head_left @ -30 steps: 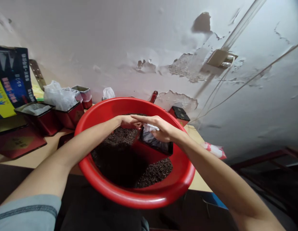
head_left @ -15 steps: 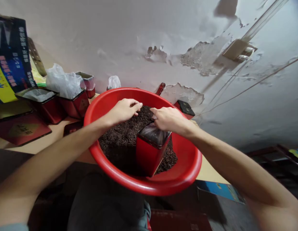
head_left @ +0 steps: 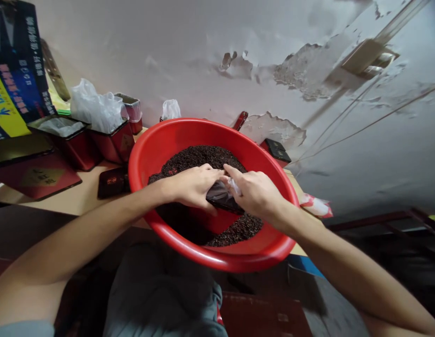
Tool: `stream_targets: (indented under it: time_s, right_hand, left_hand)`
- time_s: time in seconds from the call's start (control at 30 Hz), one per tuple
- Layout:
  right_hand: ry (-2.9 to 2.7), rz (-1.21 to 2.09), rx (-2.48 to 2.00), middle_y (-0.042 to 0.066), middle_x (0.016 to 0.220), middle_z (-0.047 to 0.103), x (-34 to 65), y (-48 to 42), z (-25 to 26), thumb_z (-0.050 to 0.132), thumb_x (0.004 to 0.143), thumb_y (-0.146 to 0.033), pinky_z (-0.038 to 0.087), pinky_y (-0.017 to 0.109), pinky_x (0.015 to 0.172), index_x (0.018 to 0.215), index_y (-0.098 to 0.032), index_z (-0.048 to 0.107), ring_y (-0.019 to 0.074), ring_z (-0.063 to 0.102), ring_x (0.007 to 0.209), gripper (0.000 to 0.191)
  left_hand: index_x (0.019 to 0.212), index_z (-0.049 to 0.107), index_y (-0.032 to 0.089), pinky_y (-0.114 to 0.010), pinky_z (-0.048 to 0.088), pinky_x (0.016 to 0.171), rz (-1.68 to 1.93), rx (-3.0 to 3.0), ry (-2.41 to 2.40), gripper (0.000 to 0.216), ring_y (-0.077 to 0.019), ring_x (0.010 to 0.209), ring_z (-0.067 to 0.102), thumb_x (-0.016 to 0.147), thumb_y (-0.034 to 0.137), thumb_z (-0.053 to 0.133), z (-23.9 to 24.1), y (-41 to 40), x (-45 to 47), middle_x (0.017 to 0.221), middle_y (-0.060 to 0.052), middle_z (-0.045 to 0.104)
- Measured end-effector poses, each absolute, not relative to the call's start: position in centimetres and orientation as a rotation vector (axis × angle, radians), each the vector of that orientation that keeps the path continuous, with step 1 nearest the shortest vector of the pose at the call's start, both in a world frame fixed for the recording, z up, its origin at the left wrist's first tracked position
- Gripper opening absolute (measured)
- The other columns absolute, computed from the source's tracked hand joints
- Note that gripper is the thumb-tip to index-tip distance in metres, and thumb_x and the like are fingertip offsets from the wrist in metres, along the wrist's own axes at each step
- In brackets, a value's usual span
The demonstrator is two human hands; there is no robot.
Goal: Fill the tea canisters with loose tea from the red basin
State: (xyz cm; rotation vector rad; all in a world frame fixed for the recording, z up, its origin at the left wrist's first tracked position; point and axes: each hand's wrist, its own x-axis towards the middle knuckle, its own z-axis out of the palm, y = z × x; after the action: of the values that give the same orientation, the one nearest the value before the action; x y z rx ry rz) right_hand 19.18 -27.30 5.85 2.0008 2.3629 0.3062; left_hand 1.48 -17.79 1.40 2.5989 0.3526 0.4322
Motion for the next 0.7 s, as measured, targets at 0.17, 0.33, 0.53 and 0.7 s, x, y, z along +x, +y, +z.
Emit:
stream_targets:
  time_s: [0.17, 0.33, 0.53, 0.7]
  right_hand:
    - [3.129, 0.494, 1.917, 0.007, 0.078, 0.072, 21.0, -29.3, 1.8, 0.049, 0.105, -0.038, 0.052, 0.027, 0.063, 0.089, -0.021, 0.067, 0.0159, 0.065, 0.065, 0.029]
    - [3.469, 0.292, 1.74, 0.007, 0.099, 0.07, 22.2, -32.4, 1.5, 0.063, 0.096, -0.013, 0.06, 0.027, 0.075, 0.098, -0.022, 0.069, 0.0148, 0.07, 0.085, 0.012]
    - [3.329, -0.269, 1.549, 0.006, 0.105, 0.074, 23.0, -34.2, 4.5, 0.041, 0.087, 0.009, 0.06, 0.024, 0.079, 0.105, -0.022, 0.074, 0.014, 0.072, 0.096, 0.049]
    - [3.208, -0.01, 1.459, 0.005, 0.087, 0.07, 21.8, -33.5, 5.8, 0.042, 0.09, 0.004, 0.052, 0.029, 0.072, 0.087, -0.019, 0.069, 0.0161, 0.061, 0.078, 0.035]
  left_hand:
    - [0.141, 0.057, 0.03, -0.042, 0.039, 0.109, 0.5, 2.539, 0.333, 0.084, -0.0345, 0.125, 0.054, 0.065, 0.043, 0.092, 0.8, -18.4, 0.4, 0.138, -0.008, 0.063]
    - [0.154, 0.046, 0.041, -0.055, 0.036, 0.114, 0.448, 2.768, 0.315, 0.075, -0.0379, 0.14, 0.043, 0.086, 0.04, 0.076, 0.1, -18.4, -0.5, 0.157, -0.01, 0.048]
    - [0.148, 0.055, 0.038, -0.064, 0.027, 0.12, 0.573, 3.005, 0.192, 0.056, -0.0354, 0.145, 0.04, 0.094, 0.039, 0.069, 0.5, -20.4, -0.6, 0.159, -0.012, 0.045]
    - [0.13, 0.067, 0.028, -0.052, 0.036, 0.119, 0.811, 3.094, 0.159, 0.031, -0.0234, 0.122, 0.059, 0.099, 0.027, 0.062, 0.6, -23.0, -0.3, 0.125, -0.008, 0.07]
